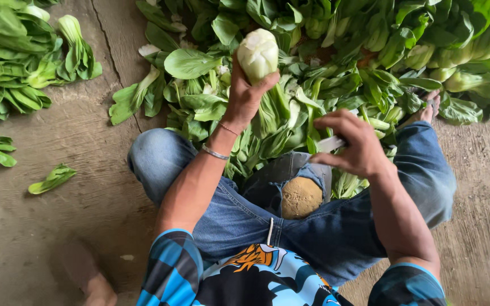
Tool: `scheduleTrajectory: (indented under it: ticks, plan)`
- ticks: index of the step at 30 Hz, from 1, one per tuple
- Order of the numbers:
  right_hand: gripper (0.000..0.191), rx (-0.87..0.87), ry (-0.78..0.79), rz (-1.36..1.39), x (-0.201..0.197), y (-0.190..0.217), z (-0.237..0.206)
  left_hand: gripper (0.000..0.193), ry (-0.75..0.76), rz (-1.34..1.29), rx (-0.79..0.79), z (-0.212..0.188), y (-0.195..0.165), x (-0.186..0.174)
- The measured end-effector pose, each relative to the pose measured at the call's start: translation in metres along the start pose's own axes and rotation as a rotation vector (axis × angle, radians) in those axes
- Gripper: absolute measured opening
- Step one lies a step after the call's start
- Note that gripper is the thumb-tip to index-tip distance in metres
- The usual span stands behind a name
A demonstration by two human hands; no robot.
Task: The person sits on a concrete floor surrounded by piles of leafy green vegetables and uses a small knife to trim the root ends off bok choy one at a time, tossing trimmed heads aside and discarding cut leaves onto the floor.
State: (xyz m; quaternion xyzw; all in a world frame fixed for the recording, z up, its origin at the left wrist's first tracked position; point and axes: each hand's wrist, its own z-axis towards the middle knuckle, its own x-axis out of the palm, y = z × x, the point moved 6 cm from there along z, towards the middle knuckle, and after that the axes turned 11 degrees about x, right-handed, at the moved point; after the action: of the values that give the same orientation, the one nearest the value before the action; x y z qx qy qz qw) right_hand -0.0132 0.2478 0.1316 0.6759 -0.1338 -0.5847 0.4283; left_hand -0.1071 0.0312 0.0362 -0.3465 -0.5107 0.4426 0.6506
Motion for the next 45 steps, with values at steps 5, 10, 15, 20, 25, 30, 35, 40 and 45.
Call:
scheduleTrajectory:
  ticks: [5, 10, 15, 20, 25, 30, 35, 40, 45]
  plan:
    - [0.064, 0.101, -0.368, -0.077, -0.021, -0.007, -0.011, 0.09, 0.148, 0.548, 0.287, -0.014, -0.023, 0.017]
    - [0.047, -0.006, -0.313, -0.047, -0.014, 0.0, -0.013, 0.096, 0.353, 0.656, 0.338, -0.032, -0.027, 0.046]
    - [0.041, -0.078, -0.192, -0.21, -0.016, 0.012, -0.012, 0.086, 0.459, 0.349, 0.101, -0.034, -0.02, 0.05]
    - [0.038, -0.04, -0.222, -0.266, -0.02, 0.013, -0.012, 0.089, 0.503, 0.476, 0.115, -0.036, -0.015, 0.051]
    - [0.033, -0.02, -0.191, -0.224, -0.015, 0.009, -0.01, 0.084, 0.5, 0.504, 0.157, -0.041, -0.012, 0.055]
    - [0.031, 0.007, -0.207, -0.24, -0.015, 0.008, -0.01, 0.086, 0.497, 0.543, 0.149, -0.043, -0.01, 0.059]
    - [0.03, 0.016, -0.25, -0.201, -0.018, 0.006, -0.013, 0.087, 0.497, 0.552, 0.208, -0.042, -0.018, 0.062]
    - [0.04, 0.065, -0.344, -0.34, -0.025, 0.001, -0.018, 0.086, 0.491, 0.499, 0.164, -0.042, -0.023, 0.059]
    - [0.042, 0.098, -0.337, -0.268, -0.025, -0.003, -0.018, 0.088, 0.493, 0.543, 0.278, -0.044, -0.025, 0.061]
